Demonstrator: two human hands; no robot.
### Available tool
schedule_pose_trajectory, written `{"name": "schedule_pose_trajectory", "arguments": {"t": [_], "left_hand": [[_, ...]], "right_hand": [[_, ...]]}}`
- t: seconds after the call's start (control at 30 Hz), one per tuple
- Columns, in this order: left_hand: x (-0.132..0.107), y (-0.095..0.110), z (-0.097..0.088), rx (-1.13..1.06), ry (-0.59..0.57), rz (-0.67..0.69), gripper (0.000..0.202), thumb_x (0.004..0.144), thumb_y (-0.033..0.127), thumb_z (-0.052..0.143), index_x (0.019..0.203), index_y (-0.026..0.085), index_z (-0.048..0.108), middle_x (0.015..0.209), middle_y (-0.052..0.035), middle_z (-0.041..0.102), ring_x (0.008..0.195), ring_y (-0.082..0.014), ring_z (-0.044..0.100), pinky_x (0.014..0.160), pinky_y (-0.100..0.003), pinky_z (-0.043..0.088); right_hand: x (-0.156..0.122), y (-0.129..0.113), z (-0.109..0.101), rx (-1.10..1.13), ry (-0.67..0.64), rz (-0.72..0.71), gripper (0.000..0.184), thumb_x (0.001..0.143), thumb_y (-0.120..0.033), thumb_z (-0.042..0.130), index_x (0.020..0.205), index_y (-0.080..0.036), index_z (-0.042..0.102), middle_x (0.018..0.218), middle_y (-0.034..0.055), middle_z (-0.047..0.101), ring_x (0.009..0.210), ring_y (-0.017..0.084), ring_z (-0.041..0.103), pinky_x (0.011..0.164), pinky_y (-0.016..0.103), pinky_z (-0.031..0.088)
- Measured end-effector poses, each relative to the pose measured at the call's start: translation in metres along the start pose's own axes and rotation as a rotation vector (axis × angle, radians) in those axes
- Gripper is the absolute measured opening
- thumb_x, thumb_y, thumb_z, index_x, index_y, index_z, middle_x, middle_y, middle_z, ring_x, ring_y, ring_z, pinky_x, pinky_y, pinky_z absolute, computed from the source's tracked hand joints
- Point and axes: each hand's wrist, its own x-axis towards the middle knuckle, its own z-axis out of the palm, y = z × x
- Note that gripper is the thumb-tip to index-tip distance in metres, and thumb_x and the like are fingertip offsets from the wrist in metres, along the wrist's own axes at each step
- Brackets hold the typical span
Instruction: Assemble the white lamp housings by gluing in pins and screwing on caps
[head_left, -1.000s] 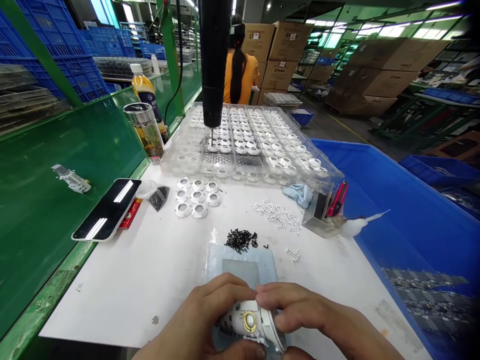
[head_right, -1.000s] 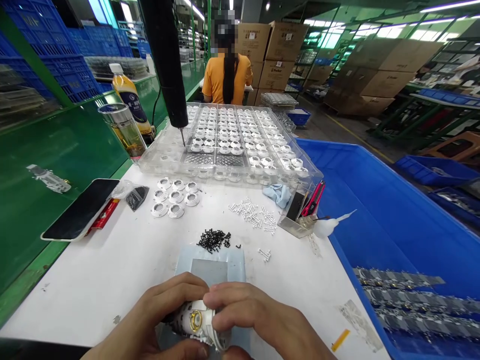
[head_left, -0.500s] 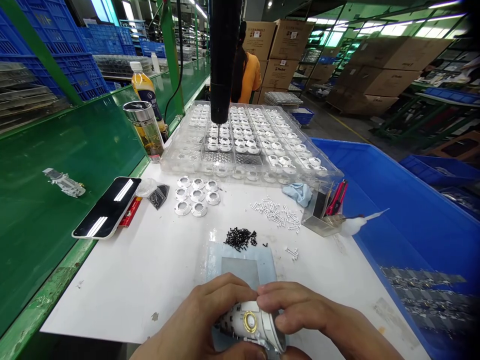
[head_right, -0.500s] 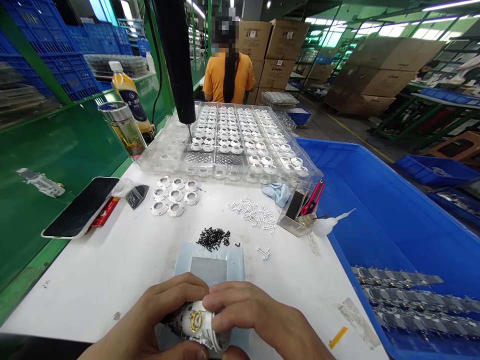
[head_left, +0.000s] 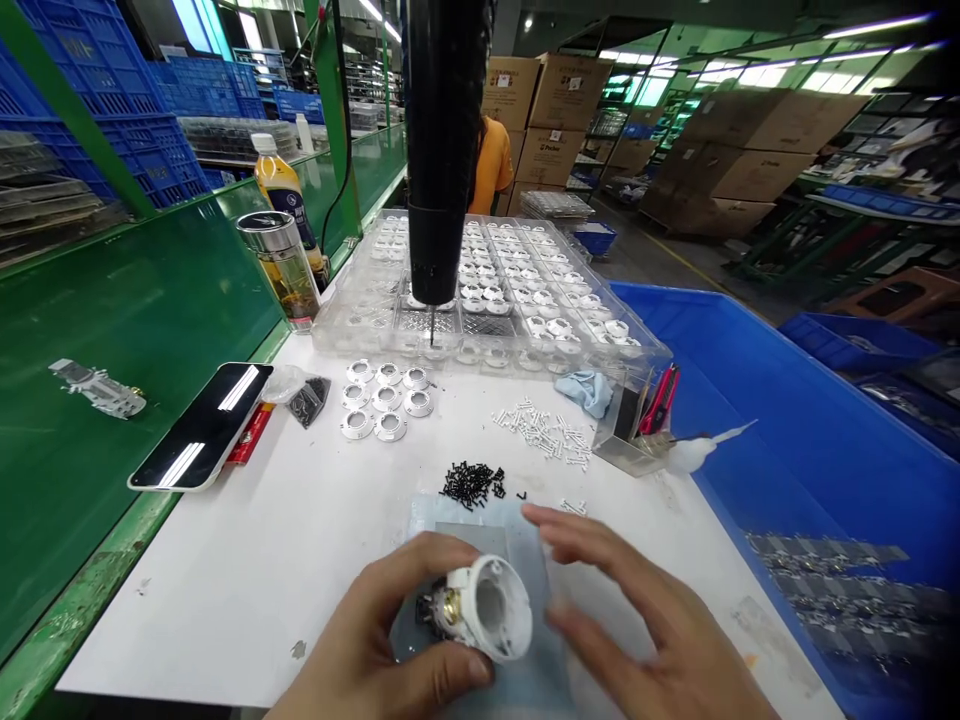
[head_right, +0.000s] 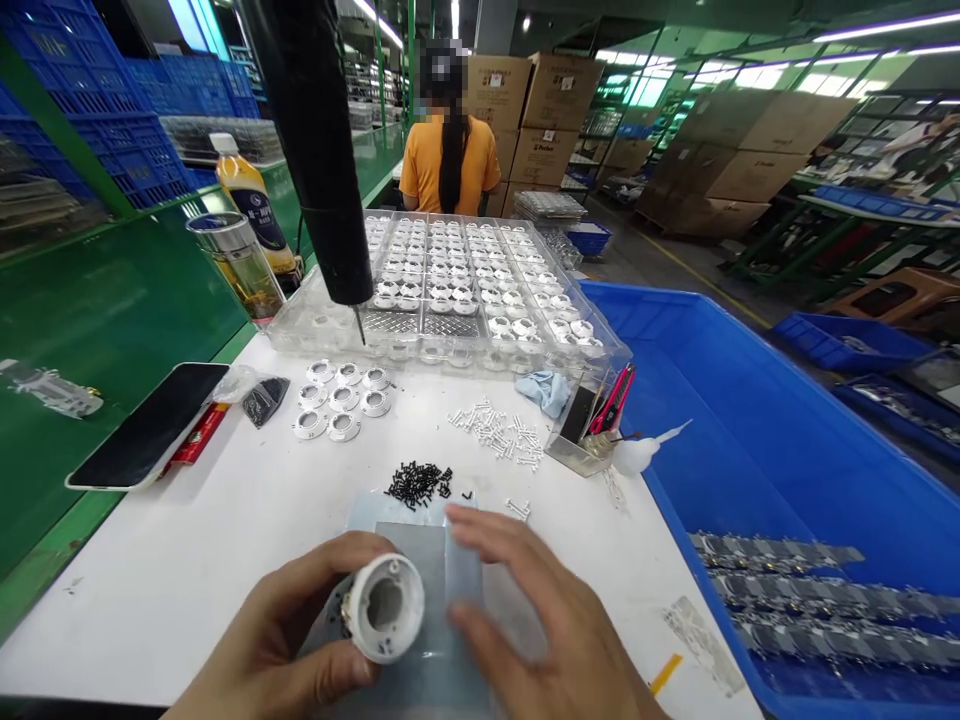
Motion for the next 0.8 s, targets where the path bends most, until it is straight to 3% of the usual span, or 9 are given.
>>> {"name": "schedule_pose_trajectory", "arguments": {"t": [0.17, 0.3, 0.43, 0.47, 0.5, 0.57, 0.67, 0.73, 0.8], "left_hand": [[0.008, 0.009, 0.004, -0.174, 0.14, -0.018, 0.034, 0.085, 0.031, 0.082, 0.115, 0.023, 0.067, 0.117, -0.0049, 0.072, 0.113, -0.0247, 0.064, 0.099, -0.033, 0.048], [0.01, 0.01, 0.012, -0.127, 0.223, -0.002, 0.034, 0.087, 0.032, 0.078, 0.116, 0.021, 0.064, 0.125, -0.0081, 0.069, 0.123, -0.0276, 0.06, 0.106, -0.037, 0.043], [0.009, 0.0, 0.022, -0.016, 0.241, 0.085, 0.027, 0.094, 0.034, 0.067, 0.117, 0.023, 0.057, 0.121, -0.0083, 0.066, 0.12, -0.0268, 0.059, 0.102, -0.036, 0.043], [0.009, -0.002, 0.025, 0.01, 0.242, 0.111, 0.027, 0.095, 0.033, 0.063, 0.118, 0.023, 0.054, 0.118, -0.0078, 0.066, 0.115, -0.0255, 0.06, 0.097, -0.035, 0.045], [0.009, -0.005, 0.028, 0.036, 0.243, 0.141, 0.029, 0.096, 0.03, 0.061, 0.122, 0.024, 0.049, 0.115, -0.007, 0.064, 0.109, -0.0236, 0.06, 0.092, -0.034, 0.046], [0.008, -0.01, 0.033, 0.073, 0.227, 0.209, 0.052, 0.094, 0.024, 0.059, 0.138, 0.028, 0.032, 0.112, -0.0049, 0.061, 0.094, -0.0191, 0.06, 0.085, -0.032, 0.047], [0.005, -0.015, 0.04, 0.113, 0.183, 0.227, 0.082, 0.088, 0.022, 0.062, 0.152, 0.032, 0.012, 0.122, -0.0062, 0.056, 0.094, -0.0207, 0.061, 0.088, -0.036, 0.047], [0.004, -0.017, 0.042, 0.125, 0.195, 0.149, 0.078, 0.086, 0.03, 0.066, 0.151, 0.033, 0.022, 0.136, -0.009, 0.051, 0.116, -0.0293, 0.057, 0.098, -0.041, 0.044], [0.006, -0.018, 0.041, 0.116, 0.197, 0.114, 0.061, 0.087, 0.038, 0.065, 0.142, 0.03, 0.038, 0.138, -0.0097, 0.051, 0.123, -0.033, 0.052, 0.104, -0.044, 0.041]], "right_hand": [[0.017, 0.028, 0.022, -0.29, 0.059, -0.106, 0.045, 0.102, -0.02, 0.046, 0.147, -0.024, 0.047, 0.128, 0.0114, 0.065, 0.124, 0.028, 0.058, 0.097, 0.05, 0.059], [0.021, 0.028, 0.021, -0.267, 0.039, -0.072, 0.042, 0.103, -0.021, 0.044, 0.144, -0.027, 0.05, 0.128, 0.0086, 0.065, 0.123, 0.027, 0.059, 0.096, 0.048, 0.059], [0.048, -0.006, 0.0, -0.128, 0.219, 0.063, 0.038, 0.1, -0.037, 0.054, 0.138, -0.034, 0.055, 0.134, 0.0055, 0.063, 0.114, 0.025, 0.064, 0.059, 0.029, 0.063], [0.063, -0.019, -0.006, -0.069, 0.266, 0.07, 0.039, 0.098, -0.039, 0.057, 0.137, -0.034, 0.056, 0.135, 0.0054, 0.063, 0.111, 0.025, 0.065, 0.05, 0.025, 0.059], [0.082, -0.032, -0.012, 0.003, 0.324, 0.036, 0.038, 0.097, -0.038, 0.06, 0.135, -0.033, 0.057, 0.136, 0.0049, 0.063, 0.113, 0.024, 0.066, 0.056, 0.025, 0.061], [0.131, -0.058, -0.021, 0.169, 0.448, -0.123, 0.039, 0.096, -0.03, 0.064, 0.135, -0.028, 0.056, 0.139, 0.0055, 0.061, 0.128, 0.023, 0.06, 0.096, 0.035, 0.06], [0.218, -0.095, -0.032, 0.359, 0.602, -0.288, 0.069, 0.087, -0.03, 0.077, 0.146, -0.026, 0.041, 0.154, 0.0087, 0.047, 0.14, 0.025, 0.051, 0.112, 0.04, 0.05], [0.271, -0.114, -0.037, 0.404, 0.563, -0.258, 0.09, 0.082, -0.034, 0.082, 0.153, -0.025, 0.028, 0.158, 0.0096, 0.042, 0.145, 0.026, 0.045, 0.113, 0.042, 0.046], [0.304, -0.128, -0.039, 0.459, 0.4, -0.292, 0.078, 0.092, -0.03, 0.068, 0.155, -0.018, 0.024, 0.146, 0.0111, 0.056, 0.134, 0.026, 0.056, 0.108, 0.04, 0.049]]}}
